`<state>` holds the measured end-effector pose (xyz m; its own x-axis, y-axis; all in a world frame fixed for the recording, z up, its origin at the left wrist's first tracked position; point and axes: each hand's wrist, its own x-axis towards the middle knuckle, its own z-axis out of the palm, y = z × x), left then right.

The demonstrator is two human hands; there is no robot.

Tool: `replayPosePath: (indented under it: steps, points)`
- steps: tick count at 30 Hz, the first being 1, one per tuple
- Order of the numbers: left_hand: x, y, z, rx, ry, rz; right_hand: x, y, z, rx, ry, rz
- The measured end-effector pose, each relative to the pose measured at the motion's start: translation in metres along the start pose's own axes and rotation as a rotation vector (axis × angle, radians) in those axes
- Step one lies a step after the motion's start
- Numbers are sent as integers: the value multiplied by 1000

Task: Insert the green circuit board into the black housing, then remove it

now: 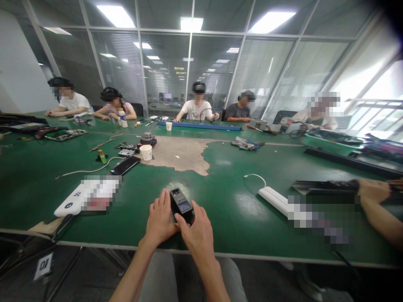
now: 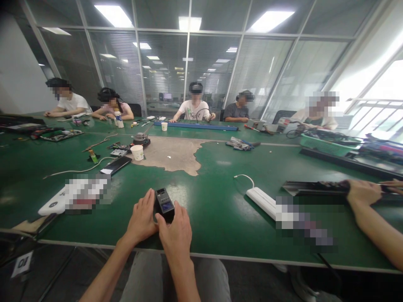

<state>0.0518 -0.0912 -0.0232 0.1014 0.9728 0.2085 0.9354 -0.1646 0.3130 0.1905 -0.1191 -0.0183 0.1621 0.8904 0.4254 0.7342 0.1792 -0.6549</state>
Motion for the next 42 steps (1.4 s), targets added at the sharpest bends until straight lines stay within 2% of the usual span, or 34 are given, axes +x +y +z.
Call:
replayPosePath:
  steps: [6,12,15,19,23,28,34,42]
  points:
    - [1,-1,1,5,12,-16,6,-10,-1,41,-14,10]
    - [2,-2,2,12,16,-4,18,-17,-16,175,97,-34]
    - [3,-2,1,8,6,-7,25,-6,-24,205,157,-29]
    - [5,-1,1,16,4,-13,27,22,-30,148,212,30]
    - [5,-2,3,27,24,-4,25,45,-31,75,235,63]
    - [5,-2,3,35,39,12,21,62,-26,20,223,69]
    - [3,-1,3,50,48,17,17,69,-22,-26,211,59]
    - [0,0,3,60,49,33,15,66,-29,-3,185,44]
